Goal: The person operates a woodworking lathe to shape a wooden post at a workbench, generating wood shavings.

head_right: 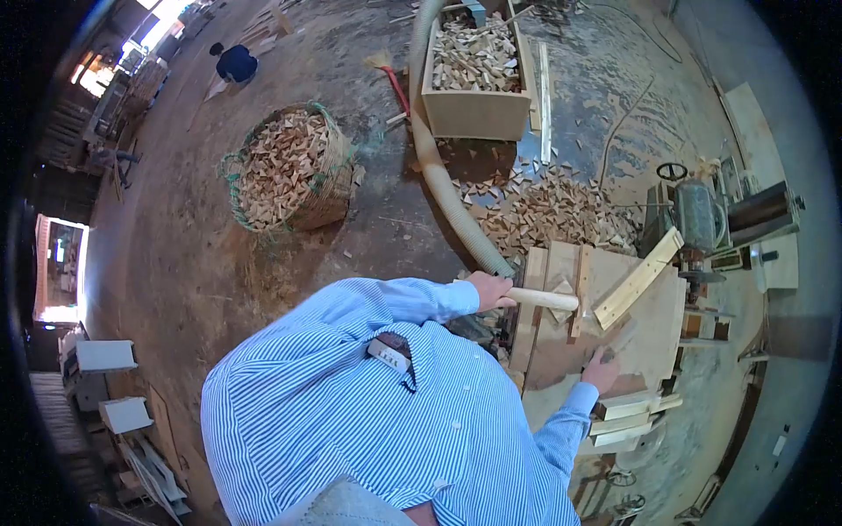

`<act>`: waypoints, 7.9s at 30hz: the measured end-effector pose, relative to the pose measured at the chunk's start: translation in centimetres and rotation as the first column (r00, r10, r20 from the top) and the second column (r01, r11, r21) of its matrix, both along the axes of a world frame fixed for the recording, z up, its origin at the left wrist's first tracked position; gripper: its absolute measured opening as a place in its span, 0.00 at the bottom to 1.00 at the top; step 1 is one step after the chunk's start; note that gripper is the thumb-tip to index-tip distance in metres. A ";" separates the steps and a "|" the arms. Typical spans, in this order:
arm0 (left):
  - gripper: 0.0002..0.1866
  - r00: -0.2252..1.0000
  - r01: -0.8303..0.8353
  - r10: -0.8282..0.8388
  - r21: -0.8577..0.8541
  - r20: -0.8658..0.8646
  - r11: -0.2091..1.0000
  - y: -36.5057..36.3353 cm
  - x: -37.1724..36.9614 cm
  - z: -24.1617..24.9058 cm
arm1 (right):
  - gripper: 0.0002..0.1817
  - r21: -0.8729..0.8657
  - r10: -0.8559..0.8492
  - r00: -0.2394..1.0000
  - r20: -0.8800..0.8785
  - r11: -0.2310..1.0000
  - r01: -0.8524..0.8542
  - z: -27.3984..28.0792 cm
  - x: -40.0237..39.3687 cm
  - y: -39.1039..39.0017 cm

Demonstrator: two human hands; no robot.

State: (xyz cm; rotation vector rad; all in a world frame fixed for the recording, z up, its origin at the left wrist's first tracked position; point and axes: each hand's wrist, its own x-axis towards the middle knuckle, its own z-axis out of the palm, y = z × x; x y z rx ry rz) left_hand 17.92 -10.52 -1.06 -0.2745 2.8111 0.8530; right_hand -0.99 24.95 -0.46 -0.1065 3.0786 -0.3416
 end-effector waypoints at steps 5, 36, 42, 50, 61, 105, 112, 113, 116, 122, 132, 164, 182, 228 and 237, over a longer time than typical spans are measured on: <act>0.30 1.000 -0.016 0.016 0.032 -0.008 0.999 -2.4 3.4 -0.2 | 0.37 -0.008 -0.027 1.000 -0.012 1.000 0.027 -1.2 0.6 -0.9; 0.51 0.524 -0.850 0.249 0.485 0.814 0.204 -7.4 26.9 -19.6 | 0.38 -0.021 -0.068 0.990 0.120 0.997 0.071 -1.4 1.3 -2.4; 0.46 0.403 -0.903 0.550 0.417 0.732 0.106 -16.8 21.4 -12.6 | 0.39 -0.020 -0.092 0.990 0.109 0.995 0.095 -1.6 1.1 -2.1; 0.41 0.743 -0.617 0.656 0.516 0.133 0.594 -20.2 9.2 -9.1 | 0.39 -0.022 -0.114 0.990 0.088 0.993 0.116 -2.1 1.2 -2.0; 0.36 0.992 -0.109 0.084 0.291 0.098 0.951 -2.2 -2.5 -0.7 | 0.41 -0.017 -0.090 0.990 0.112 0.996 0.092 -2.5 1.0 -1.2; 0.37 0.966 0.124 -0.103 -0.073 0.239 0.990 3.9 -8.1 1.2 | 0.24 -0.498 -0.206 0.972 0.116 0.835 0.236 -3.2 -20.0 -8.4; 0.36 0.971 0.111 -0.090 -0.084 0.221 0.990 4.7 -9.3 1.0 | 0.24 -0.455 -0.239 0.971 -0.011 0.866 0.208 -4.2 -21.5 -7.7; 0.36 0.971 0.113 -0.092 -0.085 0.219 0.990 4.9 -9.6 1.0 | 0.24 -0.450 -0.245 0.970 -0.002 0.866 0.218 -4.0 -21.8 -7.5; 0.36 0.966 0.124 -0.101 -0.083 0.236 0.989 5.6 -10.8 1.0 | 0.25 -0.477 -0.259 0.966 0.014 0.847 0.234 -4.5 -23.3 -6.8; 0.37 0.963 0.130 -0.109 -0.069 0.248 0.989 7.7 -13.8 1.1 | 0.27 -0.484 -0.258 0.966 0.025 0.842 0.237 -5.5 -26.7 -4.4; 0.37 0.966 0.130 -0.111 -0.065 0.233 0.989 12.1 -20.1 0.7 | 0.21 -0.471 -0.280 0.960 0.023 0.844 0.258 -4.7 -32.4 -0.3; 0.38 0.995 0.042 -0.042 0.001 0.087 0.999 11.9 -19.4 1.7 | 0.31 -0.418 -0.054 0.993 0.106 0.904 0.094 -4.9 -34.0 2.1; 0.36 0.981 0.054 -0.049 -0.022 0.187 0.998 7.7 -13.9 0.6 | 0.28 -0.327 -0.219 0.966 -0.138 0.931 0.164 -1.8 -23.0 -3.6; 0.35 0.978 0.090 -0.085 -0.022 0.192 0.996 15.9 -25.4 1.1 | 0.16 -0.452 -0.264 0.964 -0.032 0.864 0.222 -3.8 -38.6 3.5; 0.34 0.986 0.081 -0.077 -0.022 0.149 0.996 14.7 -23.4 1.0 | 0.28 -0.471 -0.335 0.942 0.021 0.828 0.306 -2.7 -34.8 3.8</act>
